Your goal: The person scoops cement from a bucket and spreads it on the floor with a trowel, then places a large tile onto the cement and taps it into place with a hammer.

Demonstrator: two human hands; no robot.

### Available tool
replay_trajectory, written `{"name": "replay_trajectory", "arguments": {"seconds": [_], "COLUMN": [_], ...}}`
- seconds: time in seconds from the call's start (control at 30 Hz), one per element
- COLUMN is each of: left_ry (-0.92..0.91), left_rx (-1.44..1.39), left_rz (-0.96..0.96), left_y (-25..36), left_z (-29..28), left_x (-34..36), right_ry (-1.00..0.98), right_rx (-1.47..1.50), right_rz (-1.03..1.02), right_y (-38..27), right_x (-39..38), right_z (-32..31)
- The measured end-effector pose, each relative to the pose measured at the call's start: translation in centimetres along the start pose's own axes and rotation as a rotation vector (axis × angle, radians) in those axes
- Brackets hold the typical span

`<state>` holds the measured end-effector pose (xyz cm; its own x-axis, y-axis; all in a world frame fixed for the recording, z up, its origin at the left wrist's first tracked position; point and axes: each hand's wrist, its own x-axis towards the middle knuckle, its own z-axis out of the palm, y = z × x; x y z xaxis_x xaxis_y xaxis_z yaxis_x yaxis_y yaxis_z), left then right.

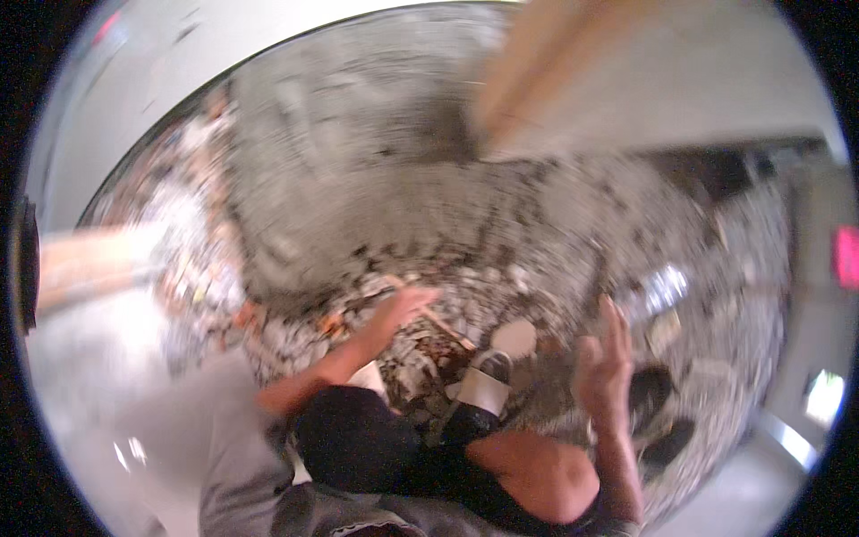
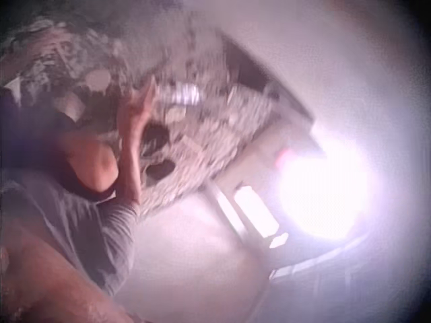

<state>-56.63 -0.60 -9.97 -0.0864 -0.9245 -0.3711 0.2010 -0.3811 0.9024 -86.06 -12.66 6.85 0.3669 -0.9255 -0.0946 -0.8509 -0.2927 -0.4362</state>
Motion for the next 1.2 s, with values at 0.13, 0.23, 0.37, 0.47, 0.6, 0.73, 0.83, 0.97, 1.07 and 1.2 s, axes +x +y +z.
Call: {"name": "replay_trajectory", "arguments": {"seconds": [0.13,0.23,0.37,0.47,0.6,0.73,0.83,0.97,1.07,1.2], "left_ry": [0.025,0.239,0.420,0.685,1.095,1.623,1.505,1.878,2.499,2.742], "left_rx": [-0.646,-0.976,-0.444,-0.331,-0.085,-0.481,0.167,0.095,-0.391,-0.801], "left_rz": [0.293,0.238,0.378,0.070,-0.436,-0.913,-1.374,-1.499,-1.131,-0.919], "left_y": [8.3,16.2,21.4,20.5,14.5,7.7,3.2,-3.3,-6.5,-4.7], "left_z": [4.5,3.0,0.6,2.7,11.2,25.2,34.1,35.9,29.8,22.3], "left_x": [5.6,2.8,-8.6,-18.1,-35.8,-54.9,-66.9,-76.0,-78.4,-77.5], "right_ry": [-0.213,-0.125,-0.748,-0.854,-1.114,-1.173,-1.158,-1.149,-1.280,-1.215], "right_rx": [0.314,0.036,-0.380,-0.410,-0.376,-0.115,-0.110,-0.173,0.092,0.213], "right_rz": [-0.594,-0.874,-0.317,-0.366,-0.159,0.166,-0.091,-0.764,-0.448,-0.813], "right_y": [-10.1,-9.9,-0.1,7.8,9.2,1.4,-8.6,-26.4,-40.8,-56.4], "right_x": [6.3,8.8,7.4,1.2,-4.0,-4.4,-2.4,-0.2,-2.5,-9.4], "right_z": [8.6,10.6,6.9,-0.2,-8.9,-13.7,-11.3,-2.7,5.6,16.1]}}
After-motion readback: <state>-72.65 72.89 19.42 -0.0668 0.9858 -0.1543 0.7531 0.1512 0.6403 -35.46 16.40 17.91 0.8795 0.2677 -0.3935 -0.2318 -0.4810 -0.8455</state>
